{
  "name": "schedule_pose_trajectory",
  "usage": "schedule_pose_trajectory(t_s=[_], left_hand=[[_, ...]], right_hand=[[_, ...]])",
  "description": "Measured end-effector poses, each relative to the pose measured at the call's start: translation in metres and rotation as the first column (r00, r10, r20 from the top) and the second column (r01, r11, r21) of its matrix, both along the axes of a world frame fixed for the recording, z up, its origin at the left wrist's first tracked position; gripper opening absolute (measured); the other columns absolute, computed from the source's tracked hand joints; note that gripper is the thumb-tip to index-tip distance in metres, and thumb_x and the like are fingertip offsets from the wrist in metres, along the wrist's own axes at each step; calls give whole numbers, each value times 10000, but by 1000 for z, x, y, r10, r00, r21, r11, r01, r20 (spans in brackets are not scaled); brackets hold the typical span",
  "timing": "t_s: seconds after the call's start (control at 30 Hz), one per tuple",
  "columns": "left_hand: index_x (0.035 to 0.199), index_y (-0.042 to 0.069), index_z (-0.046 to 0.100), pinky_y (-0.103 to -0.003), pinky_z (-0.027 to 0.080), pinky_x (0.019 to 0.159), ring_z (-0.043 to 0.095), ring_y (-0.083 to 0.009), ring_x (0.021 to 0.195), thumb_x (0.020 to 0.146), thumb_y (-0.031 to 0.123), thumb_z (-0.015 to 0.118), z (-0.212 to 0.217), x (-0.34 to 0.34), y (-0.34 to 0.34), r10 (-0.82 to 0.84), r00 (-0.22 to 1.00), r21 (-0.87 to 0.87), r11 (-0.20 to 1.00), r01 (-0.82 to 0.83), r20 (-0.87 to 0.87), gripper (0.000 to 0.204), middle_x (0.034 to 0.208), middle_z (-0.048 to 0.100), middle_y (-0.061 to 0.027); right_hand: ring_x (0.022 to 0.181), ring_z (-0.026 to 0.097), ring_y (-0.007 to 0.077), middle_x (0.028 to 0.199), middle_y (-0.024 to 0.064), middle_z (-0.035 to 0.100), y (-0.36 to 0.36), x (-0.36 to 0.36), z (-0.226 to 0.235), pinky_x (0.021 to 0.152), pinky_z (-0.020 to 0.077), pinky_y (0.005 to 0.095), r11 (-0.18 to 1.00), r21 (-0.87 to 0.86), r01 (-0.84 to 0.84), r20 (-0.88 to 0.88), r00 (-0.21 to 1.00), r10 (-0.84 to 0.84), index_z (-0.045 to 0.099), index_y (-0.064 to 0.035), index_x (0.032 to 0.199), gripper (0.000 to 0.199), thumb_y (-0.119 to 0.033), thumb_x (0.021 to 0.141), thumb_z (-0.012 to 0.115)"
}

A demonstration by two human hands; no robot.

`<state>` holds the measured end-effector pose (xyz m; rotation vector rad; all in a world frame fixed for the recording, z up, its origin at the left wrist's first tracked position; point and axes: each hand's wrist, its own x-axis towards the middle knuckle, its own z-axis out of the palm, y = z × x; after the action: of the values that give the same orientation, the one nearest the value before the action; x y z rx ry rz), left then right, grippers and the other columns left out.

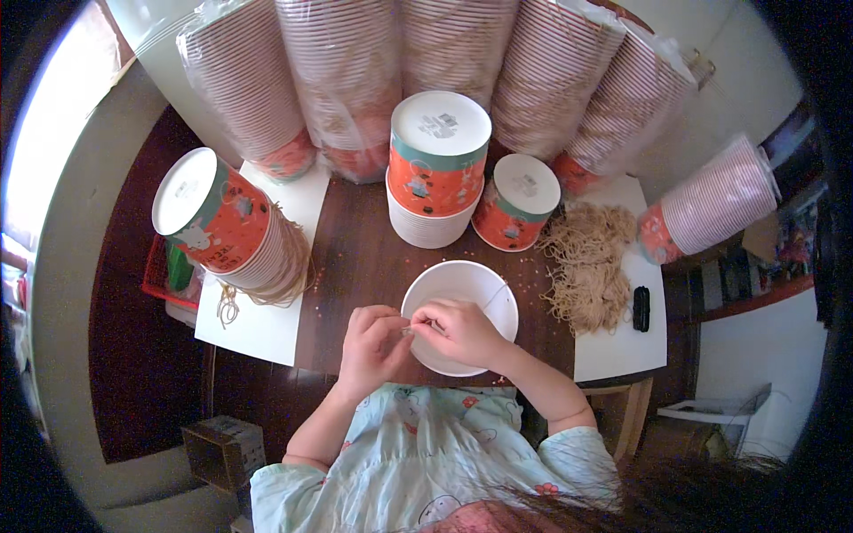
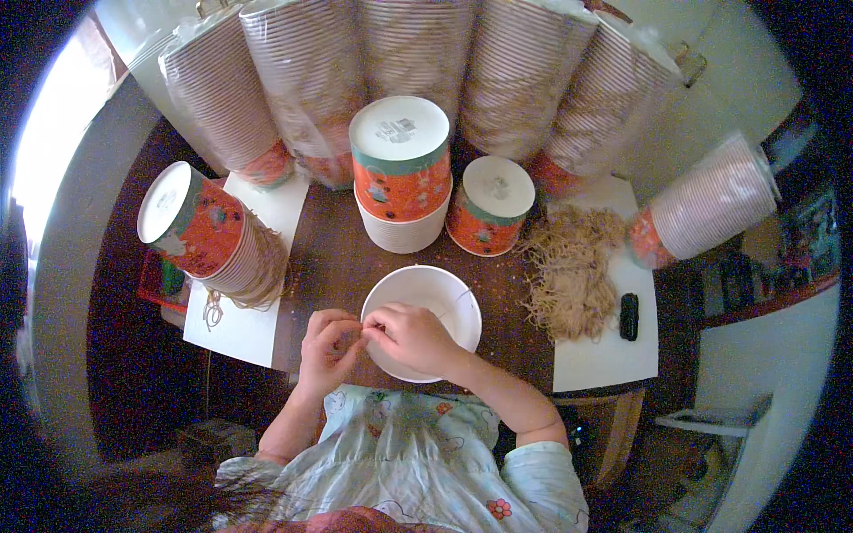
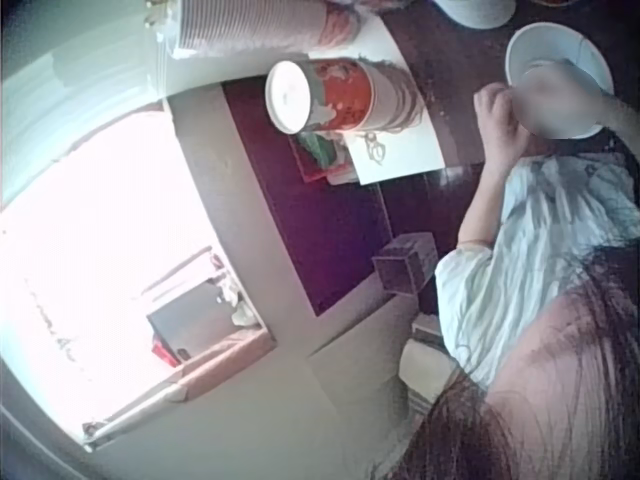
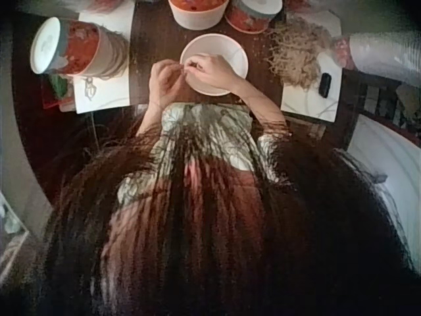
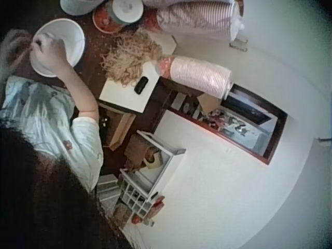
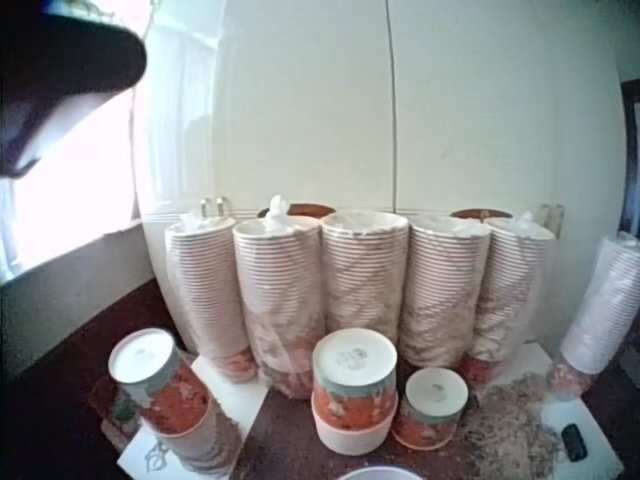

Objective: Threading and tying twine strings onto paper cups as part of a packaging process.

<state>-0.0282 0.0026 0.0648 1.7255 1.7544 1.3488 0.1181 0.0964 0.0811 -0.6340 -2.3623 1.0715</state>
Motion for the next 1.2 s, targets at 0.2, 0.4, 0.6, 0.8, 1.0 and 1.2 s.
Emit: schedule_pose_trajectory(t_s=[0.2, 0.4, 0.6, 0.8, 1.0, 1.2], left_hand=[[782, 60, 590, -320, 427, 663, 505, -242, 781, 613, 20, 680, 1, -11, -1, -15, 991, 65, 998, 24, -132, 195, 842, 549, -65], [747, 49, 592, -311, 440, 650, 521, -237, 772, 606, 4, 687, -6, -16, -7, -18, 995, 38, 999, 22, -102, 176, 830, 537, -76], [755, 38, 601, -291, 445, 568, 539, -214, 714, 621, -15, 682, -31, -18, -17, 6, 1000, 17, 1000, -6, 28, 166, 770, 534, -78], [797, 38, 611, -252, 452, 515, 557, -174, 646, 655, -22, 662, -32, -16, -22, -99, 989, -3, 995, 100, 108, 163, 750, 557, -76], [835, 21, 600, -235, 462, 537, 573, -126, 665, 716, -7, 632, -46, -11, -33, -90, 965, -54, 993, 106, 247, 126, 773, 585, -70], [919, -1, 576, -217, 463, 621, 545, -69, 715, 807, 79, 589, -69, -18, -45, 150, 873, -536, 832, 142, 464, 138, 789, 602, -51]], right_hand=[[647, 598, 215, 751, 85, 593, -10, -2, 19, 559, 463, 299, 990, -141, 28, -78, 996, -39, 539, -35, 917, 178, -87, 761, 606], [663, 602, 239, 728, 79, 592, -19, 18, 35, 569, 472, 340, 995, -91, -37, 101, 994, 46, 519, -80, 944, 190, -141, 777, 585], [706, 609, 246, 824, 94, 594, -55, 58, 53, 584, 489, 343, 841, -27, -540, 72, 838, 541, 519, -44, 954, 155, -142, 836, 499], [700, 595, 302, 822, 131, 588, -98, 30, -23, 610, 471, 411, 746, -463, -479, 88, 812, 576, 496, -98, 976, 170, -204, 855, 439], [748, 586, 333, 838, 136, 590, -111, 22, -106, 669, 456, 436, 768, -587, -258, 286, 821, 494, 494, -101, 976, 182, -194, 846, 408], [796, 594, 289, 850, 89, 605, -116, 24, -105, 702, 460, 393, 761, -588, -276, 215, 853, 476, 489, -107, 972, 182, -215, 866, 388]])
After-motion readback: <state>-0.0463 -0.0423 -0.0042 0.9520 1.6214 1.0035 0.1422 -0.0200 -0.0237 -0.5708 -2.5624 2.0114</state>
